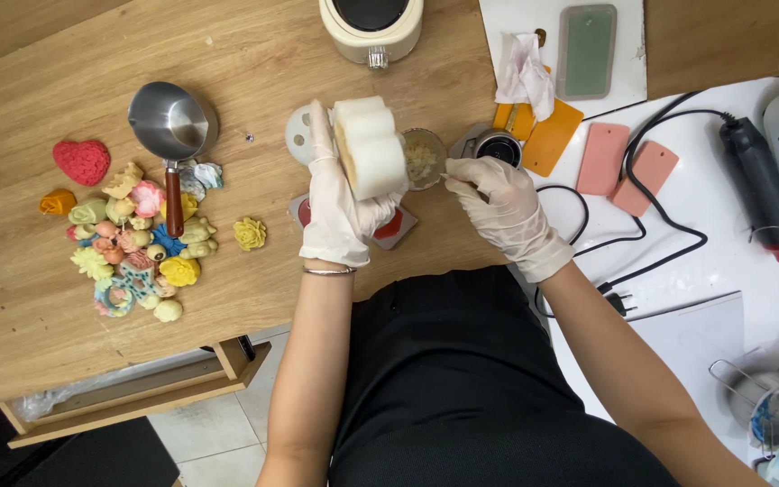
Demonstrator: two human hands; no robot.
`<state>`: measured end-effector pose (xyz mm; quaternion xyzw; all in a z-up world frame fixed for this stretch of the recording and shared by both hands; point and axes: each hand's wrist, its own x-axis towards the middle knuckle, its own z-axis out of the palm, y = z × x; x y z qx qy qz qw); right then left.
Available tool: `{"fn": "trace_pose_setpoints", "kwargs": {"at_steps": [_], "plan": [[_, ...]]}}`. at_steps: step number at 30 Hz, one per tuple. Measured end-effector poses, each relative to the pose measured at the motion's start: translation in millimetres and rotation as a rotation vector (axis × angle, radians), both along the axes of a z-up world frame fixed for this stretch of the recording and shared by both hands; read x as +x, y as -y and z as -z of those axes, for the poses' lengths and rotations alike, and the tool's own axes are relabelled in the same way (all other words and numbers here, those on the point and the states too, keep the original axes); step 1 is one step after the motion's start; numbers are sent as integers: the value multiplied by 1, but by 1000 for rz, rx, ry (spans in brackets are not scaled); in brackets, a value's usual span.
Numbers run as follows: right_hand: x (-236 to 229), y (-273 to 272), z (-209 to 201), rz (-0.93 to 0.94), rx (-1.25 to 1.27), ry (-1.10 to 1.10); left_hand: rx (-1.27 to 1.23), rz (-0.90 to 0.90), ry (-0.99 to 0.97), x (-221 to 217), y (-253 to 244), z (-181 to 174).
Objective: The person holds a molded flower-shaped candle in one gloved hand and uses a heat gun to melt and smooth its surface, rotating the candle to treat different sides. They then set the candle down, peel a thin film from its edge, and place it on an upper shelf.
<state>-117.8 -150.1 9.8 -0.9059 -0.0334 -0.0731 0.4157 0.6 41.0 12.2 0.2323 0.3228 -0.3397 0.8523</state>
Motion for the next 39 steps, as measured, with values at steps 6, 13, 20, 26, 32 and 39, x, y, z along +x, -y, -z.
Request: {"fn": "trace_pose_setpoints", "kwargs": {"at_steps": [6,13,20,26,32,39], "plan": [[-12,-12,-16,229,185,-270,-582,-58,-197,-18,-27,-6],[-49,-36,38,366,712,-617,-297,7,5,-54,-96,6],[-64,-51,69,234,245,-664,650,159,-14,-115,-191,32],[-62,-52,80,-49,-304,-475,1259,412,177,-151,-235,84],[-50,-70,52,-20,-800,-397,1388,599,113,-126,-224,58],[-30,-90,52,19,-351,-349,1807,714,495,-130,-243,74]]}}
